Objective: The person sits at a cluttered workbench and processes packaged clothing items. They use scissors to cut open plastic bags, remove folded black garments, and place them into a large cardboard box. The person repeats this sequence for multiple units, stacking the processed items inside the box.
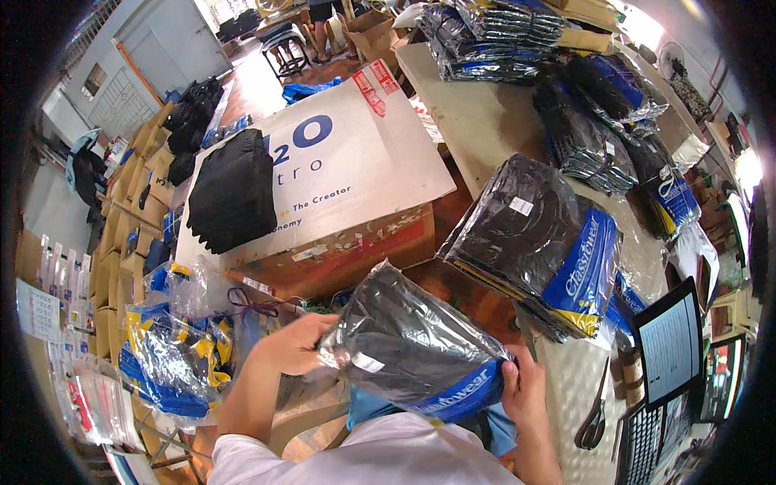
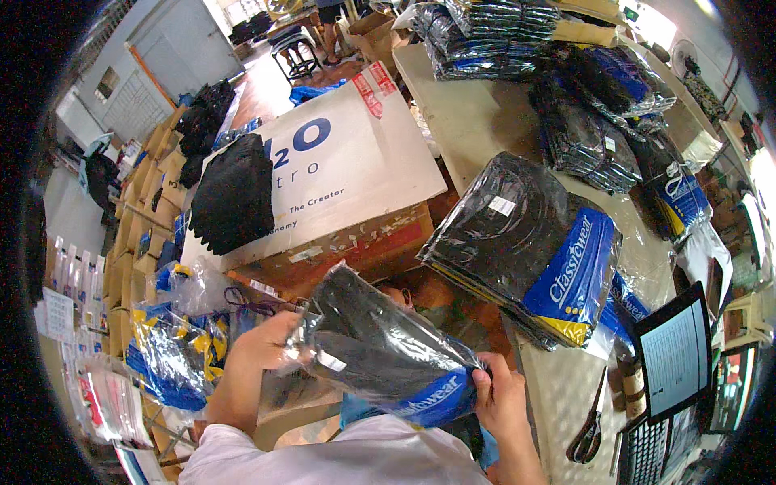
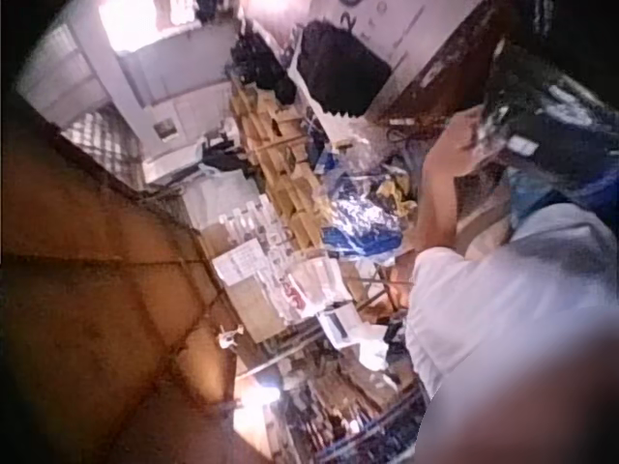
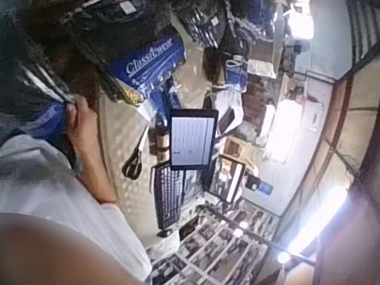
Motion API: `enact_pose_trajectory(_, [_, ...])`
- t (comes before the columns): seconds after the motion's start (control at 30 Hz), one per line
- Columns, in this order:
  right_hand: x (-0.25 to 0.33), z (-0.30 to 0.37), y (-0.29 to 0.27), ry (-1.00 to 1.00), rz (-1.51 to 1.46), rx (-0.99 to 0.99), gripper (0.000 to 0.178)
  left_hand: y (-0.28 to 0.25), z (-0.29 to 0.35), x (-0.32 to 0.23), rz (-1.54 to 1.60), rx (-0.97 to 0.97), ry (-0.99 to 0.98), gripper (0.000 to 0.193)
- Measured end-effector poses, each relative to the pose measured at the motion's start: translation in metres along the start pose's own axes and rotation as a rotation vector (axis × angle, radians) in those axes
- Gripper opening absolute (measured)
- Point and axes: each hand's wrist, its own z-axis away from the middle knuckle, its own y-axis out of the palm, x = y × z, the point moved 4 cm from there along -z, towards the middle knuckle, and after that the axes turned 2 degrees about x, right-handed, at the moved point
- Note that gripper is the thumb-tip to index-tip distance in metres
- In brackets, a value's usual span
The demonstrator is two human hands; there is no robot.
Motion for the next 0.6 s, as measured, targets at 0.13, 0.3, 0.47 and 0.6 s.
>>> enact_pose_trajectory(0.13, [-0.006, 0.032, -0.003, 0.066, 0.103, 0.114, 0.018, -0.016, 0.012, -0.039, -0.263, -0.012, 0.127, 0.028])
enact_pose_trajectory(0.3, [-0.04, 0.077, -0.023, 0.148, 0.029, -0.104, 0.017, -0.049, 0.079, -0.021, -0.22, -0.493, 0.462, 0.039])
enact_pose_trajectory(0.47, [-0.112, 0.171, -0.151, 0.345, -0.111, -0.79, 0.027, -0.101, 0.104, -0.081, -0.379, -0.77, 0.355, 0.046])
enact_pose_trajectory(0.6, [-0.11, 0.221, -0.231, 0.52, 0.351, -0.931, 0.036, -0.134, 0.024, -0.133, -1.073, -0.673, -0.147, 0.046])
